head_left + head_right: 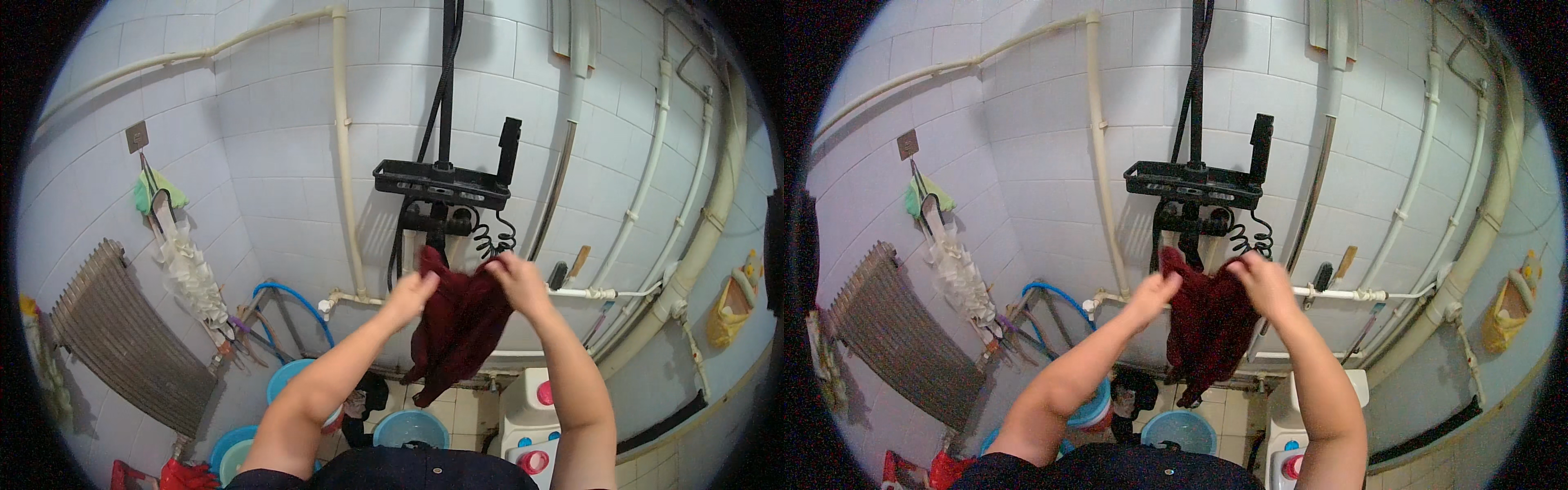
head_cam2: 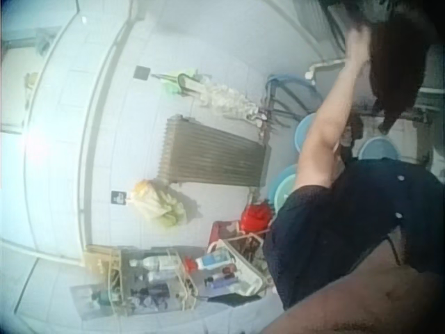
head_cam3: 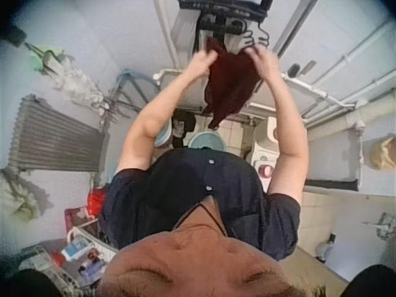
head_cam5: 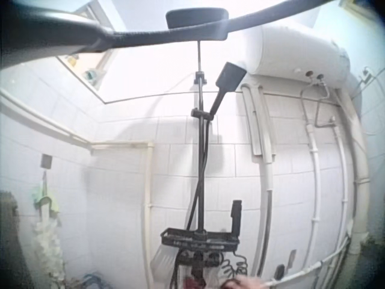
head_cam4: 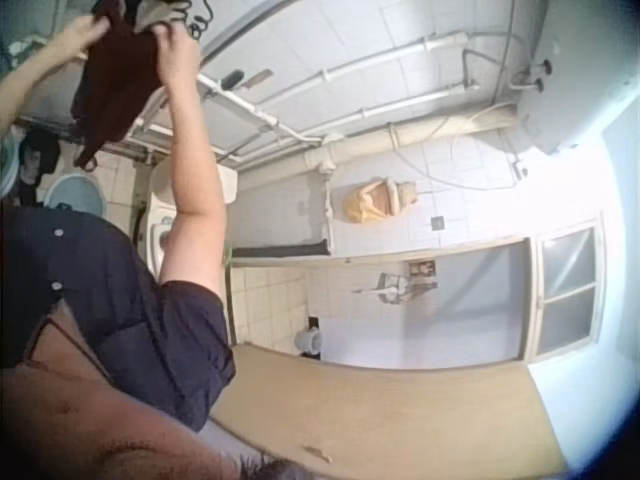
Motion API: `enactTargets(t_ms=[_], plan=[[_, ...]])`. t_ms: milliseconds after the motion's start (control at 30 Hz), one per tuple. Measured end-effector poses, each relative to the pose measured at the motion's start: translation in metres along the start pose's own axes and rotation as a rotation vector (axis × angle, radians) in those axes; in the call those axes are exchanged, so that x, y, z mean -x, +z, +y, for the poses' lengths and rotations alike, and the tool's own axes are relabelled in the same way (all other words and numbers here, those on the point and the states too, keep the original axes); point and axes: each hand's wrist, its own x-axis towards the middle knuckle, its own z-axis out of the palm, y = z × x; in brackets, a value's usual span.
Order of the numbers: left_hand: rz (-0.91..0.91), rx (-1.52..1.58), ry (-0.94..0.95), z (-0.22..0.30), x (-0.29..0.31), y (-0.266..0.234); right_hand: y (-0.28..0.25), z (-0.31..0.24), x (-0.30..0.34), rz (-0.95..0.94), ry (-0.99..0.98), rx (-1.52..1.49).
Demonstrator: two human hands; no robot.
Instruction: The person washes a maroon garment by hand in a bathroom. They submerge the item in a blue basin of water, scrub it, and rinse it under a shower head. The person also briefly handles a purple cloth and a yellow basin before returning to the maroon garment.
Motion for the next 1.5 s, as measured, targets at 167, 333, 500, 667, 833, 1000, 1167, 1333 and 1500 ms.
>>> enactTargets(t_ms=[167,333,500,667,833,1000,1167,1333,1500], plan=[[0.056,0.472,-0.045,0.012,-0.005,-0.012,0.011,0.011,0.016,-0.174,-0.121,0.307],[0.13,0.159,0.061,0.023,0.012,-0.042,-0.01,0.008,0.008,0.252,-0.036,-0.179],[0.015,-0.138,-0.02,0.008,0.028,-0.059,0.003,0.019,0.005,0.036,0.093,0.027],[0.04,0.247,0.137,0.011,0.025,-0.024,0.034,-0.031,0.01,0.045,-0.094,-0.268],[-0.213,-0.123,0.062,0.002,0.042,0.01,0.046,-0.047,0.001,-0.116,-0.125,-0.283],[0.135,0.074,0.055,-0.032,0.046,-0.008,0.019,-0.015,-0.043,-0.005,-0.42,0.105],[0.296,0.115,-0.064,-0.036,0.058,-0.028,0.021,-0.001,-0.093,0.273,-0.448,0.589],[0.308,0.138,-0.041,-0.041,0.07,-0.03,0.044,0.014,-0.119,0.242,-0.416,0.688],[0.316,0.244,-0.08,-0.043,0.074,-0.044,0.032,0.025,-0.13,0.28,-0.519,0.699]])
